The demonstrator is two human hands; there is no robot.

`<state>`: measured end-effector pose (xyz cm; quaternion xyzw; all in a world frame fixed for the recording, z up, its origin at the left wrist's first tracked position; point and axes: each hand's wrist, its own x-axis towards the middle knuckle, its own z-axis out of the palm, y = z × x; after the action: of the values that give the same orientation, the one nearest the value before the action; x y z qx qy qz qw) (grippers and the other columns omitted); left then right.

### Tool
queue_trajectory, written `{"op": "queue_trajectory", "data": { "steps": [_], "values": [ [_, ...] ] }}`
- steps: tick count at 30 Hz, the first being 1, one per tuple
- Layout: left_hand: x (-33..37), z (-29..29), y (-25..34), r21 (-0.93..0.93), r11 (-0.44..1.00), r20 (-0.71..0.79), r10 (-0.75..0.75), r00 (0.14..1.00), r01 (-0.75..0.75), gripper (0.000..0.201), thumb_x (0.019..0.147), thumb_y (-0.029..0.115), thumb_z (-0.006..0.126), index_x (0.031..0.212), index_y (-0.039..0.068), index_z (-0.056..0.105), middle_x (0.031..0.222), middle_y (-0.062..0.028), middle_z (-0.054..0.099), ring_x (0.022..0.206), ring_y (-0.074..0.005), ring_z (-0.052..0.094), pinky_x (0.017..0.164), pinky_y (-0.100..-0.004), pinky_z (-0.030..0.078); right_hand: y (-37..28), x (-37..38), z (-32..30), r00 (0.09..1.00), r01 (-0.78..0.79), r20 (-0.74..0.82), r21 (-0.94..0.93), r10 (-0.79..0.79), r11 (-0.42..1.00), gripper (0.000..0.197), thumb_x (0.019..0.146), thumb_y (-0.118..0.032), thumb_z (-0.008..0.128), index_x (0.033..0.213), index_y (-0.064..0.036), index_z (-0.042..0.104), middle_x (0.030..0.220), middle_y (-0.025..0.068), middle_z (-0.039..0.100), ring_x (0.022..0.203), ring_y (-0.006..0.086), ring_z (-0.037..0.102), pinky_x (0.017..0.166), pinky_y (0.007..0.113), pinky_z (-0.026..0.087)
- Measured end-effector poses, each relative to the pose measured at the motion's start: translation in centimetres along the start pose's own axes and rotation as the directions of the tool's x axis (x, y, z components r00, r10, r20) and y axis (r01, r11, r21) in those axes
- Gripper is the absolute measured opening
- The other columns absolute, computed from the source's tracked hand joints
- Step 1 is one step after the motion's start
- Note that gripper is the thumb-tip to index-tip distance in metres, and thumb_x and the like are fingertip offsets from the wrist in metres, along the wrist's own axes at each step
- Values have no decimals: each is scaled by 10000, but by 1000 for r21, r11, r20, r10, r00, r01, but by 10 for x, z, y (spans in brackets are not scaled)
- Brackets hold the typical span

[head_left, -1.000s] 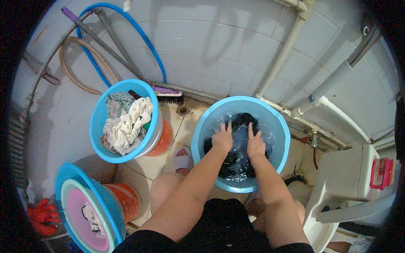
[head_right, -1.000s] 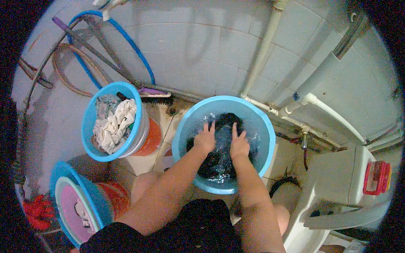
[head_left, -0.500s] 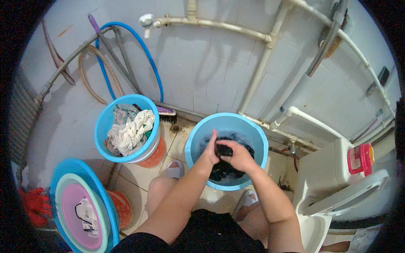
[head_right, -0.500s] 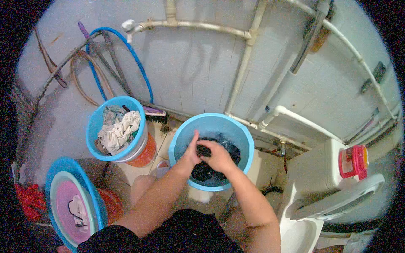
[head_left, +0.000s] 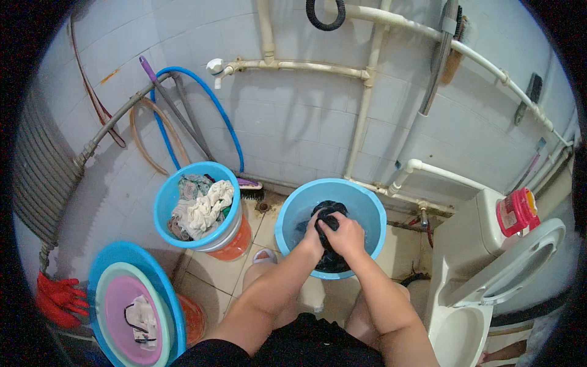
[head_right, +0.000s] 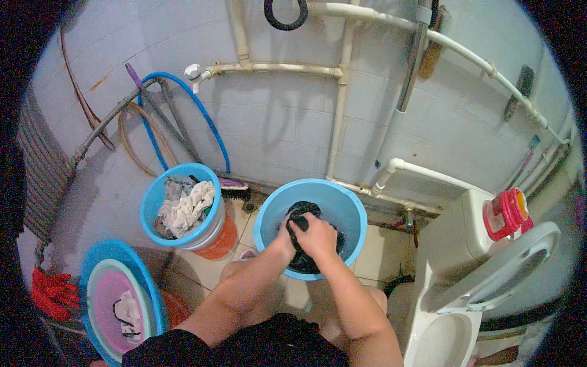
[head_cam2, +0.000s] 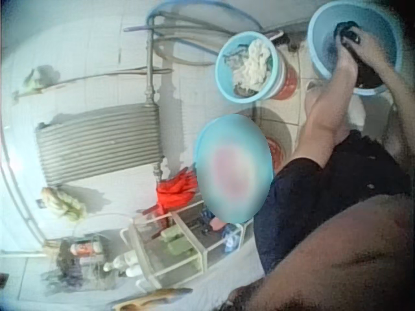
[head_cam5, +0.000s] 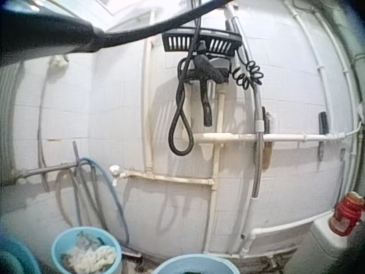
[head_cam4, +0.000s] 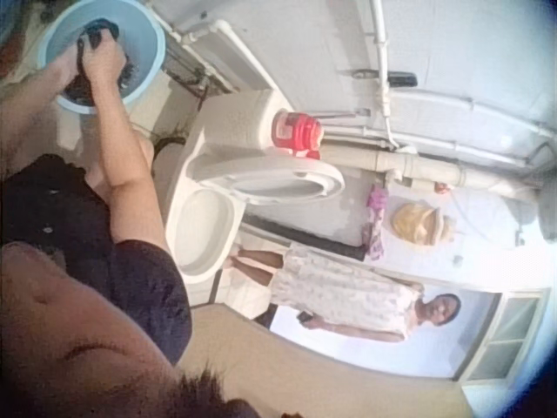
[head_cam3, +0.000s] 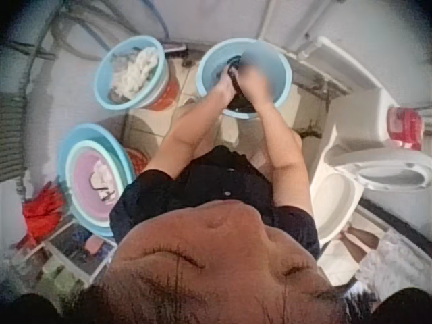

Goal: The person hand washes a white cloth and a black garment in a blue basin filled with water. They scrub, rinse, and wring out the items repeatedly, transferring the white cloth to a pink basin and continuing to wash the black garment.

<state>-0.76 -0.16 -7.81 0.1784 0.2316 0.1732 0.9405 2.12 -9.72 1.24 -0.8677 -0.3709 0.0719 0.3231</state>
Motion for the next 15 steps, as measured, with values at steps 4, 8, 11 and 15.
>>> {"op": "queue_trajectory", "data": {
  "steps": [4, 8, 11, 15],
  "values": [
    [29, -24, -18, 78, 983, -31, -165, 986, 167, 332, 922, 322, 396, 1066, 82, 574, 1038, -113, 609, 917, -252, 604, 827, -417, 485, 31, 33, 8, 977, -143, -166, -33, 136, 989, 370, 792, -438, 583, 966, -116, 641, 836, 186, 651, 811, 376, 617, 732, 452, 483],
    [-34, 38, 11, 227, 921, -103, -301, 948, 317, 470, 888, 437, 475, 1191, 80, 525, 1163, -99, 575, 1055, -263, 557, 933, -417, 425, 93, 55, 4, 947, -280, -126, 130, 296, 951, 463, 826, -485, 537, 1108, -122, 592, 1033, 183, 621, 990, 359, 571, 835, 436, 443],
    [-54, 49, 40, 285, 907, 32, -332, 943, 310, 537, 852, 486, 528, 1209, 85, 514, 1200, -97, 555, 1066, -256, 549, 956, -406, 407, 109, 64, -12, 913, -385, -91, 130, 397, 914, 477, 845, -477, 514, 1161, -123, 565, 1052, 192, 613, 1004, 366, 563, 851, 437, 435],
    [-62, 51, 63, 292, 923, -71, -239, 968, 250, 460, 835, 435, 576, 1150, 99, 560, 1136, -88, 591, 1027, -243, 562, 920, -398, 425, 141, 58, -13, 975, -195, 84, -113, 205, 974, 517, 846, -324, 564, 1281, -68, 454, 1287, 240, 437, 1161, 366, 452, 971, 403, 364]
  ]
}}
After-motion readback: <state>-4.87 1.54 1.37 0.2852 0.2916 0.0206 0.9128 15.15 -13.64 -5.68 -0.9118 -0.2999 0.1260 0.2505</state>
